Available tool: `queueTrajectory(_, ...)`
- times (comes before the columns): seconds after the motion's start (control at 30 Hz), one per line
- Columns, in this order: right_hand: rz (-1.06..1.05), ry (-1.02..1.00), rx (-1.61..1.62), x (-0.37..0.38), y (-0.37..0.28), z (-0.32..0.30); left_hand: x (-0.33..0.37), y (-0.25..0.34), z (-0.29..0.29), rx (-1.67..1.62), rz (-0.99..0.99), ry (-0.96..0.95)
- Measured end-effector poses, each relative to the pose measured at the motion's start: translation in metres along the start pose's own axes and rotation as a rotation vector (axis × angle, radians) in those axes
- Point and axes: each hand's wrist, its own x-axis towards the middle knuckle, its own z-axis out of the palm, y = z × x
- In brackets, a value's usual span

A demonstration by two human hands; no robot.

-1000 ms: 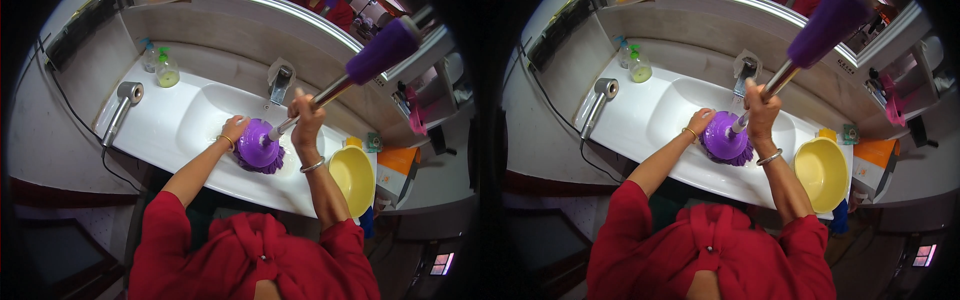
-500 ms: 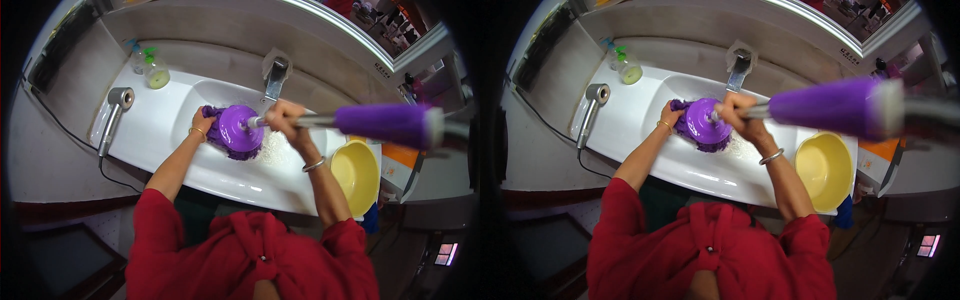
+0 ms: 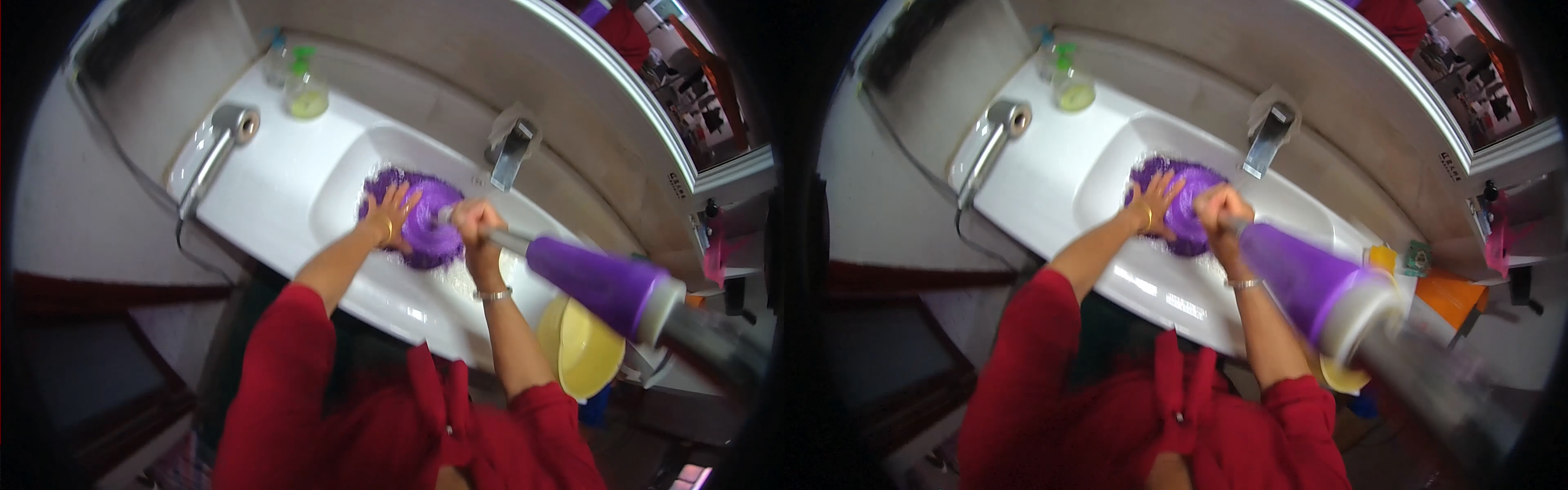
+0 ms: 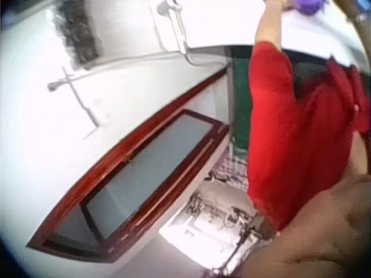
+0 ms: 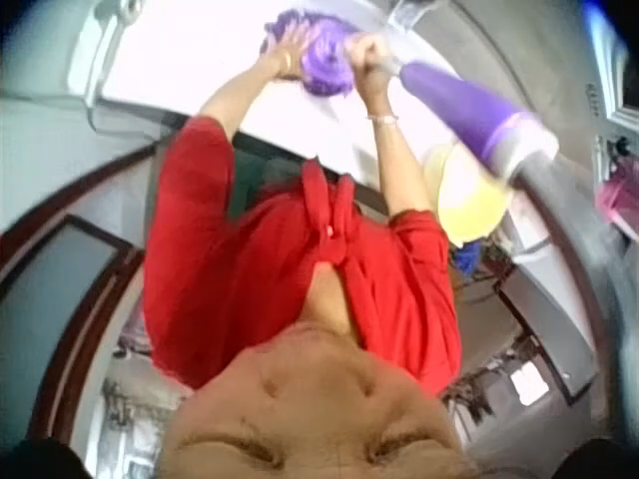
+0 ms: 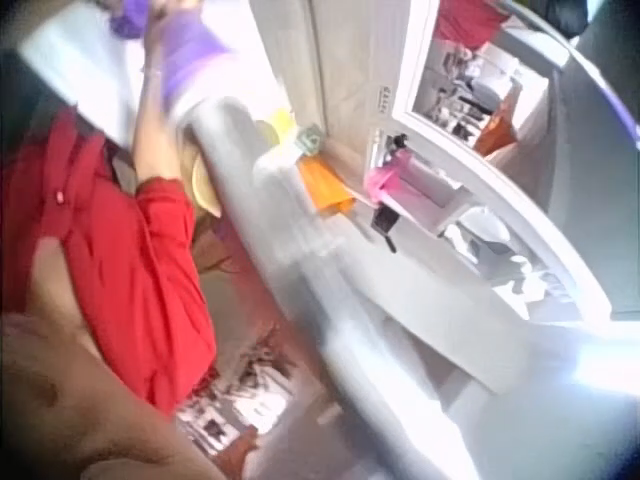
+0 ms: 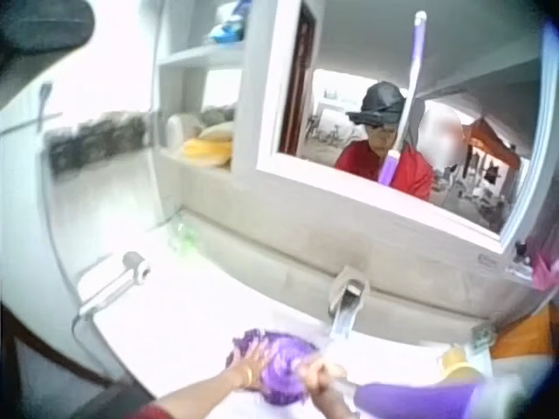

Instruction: The person is washing a purple mop head in a bathroom sink.

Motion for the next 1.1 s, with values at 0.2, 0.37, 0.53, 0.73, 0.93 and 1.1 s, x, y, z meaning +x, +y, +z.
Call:
queueTrajectory(0.2,-0.020,0.170,0.222,-0.012,-0.045,-0.009,-0.019,-0.013,0.011,-0.521,0.123,0.047)
queueTrajectory(0.37,-0.169,0.116,0.374,0.006,-0.116,-0.009,-0.038,0.012,-0.022,-1.559,-0.612,0.179)
queueTrajectory(0.53,-0.265,-0.120,0.485,0.014,-0.167,-0.012,-0.024,-0.006,0.007,-2.313,-0.185,-0.324)
queueTrajectory(0.73,-0.205,-0.210,0.338,0.009,-0.144,-0.049,0.003,0.007,-0.006,-2.415,-0.013,-0.157)
queueTrajectory(0.93,0.059,0.019,0.275,-0.037,-0.071,-0.072,0.021,-0.020,0.007,-0.778,-0.120,0.503)
queueTrajectory(1.1,0.109,0.186,0.288,-0.044,-0.047,-0.078,0.021,-0.013,0.025,-0.339,0.028,-0.016)
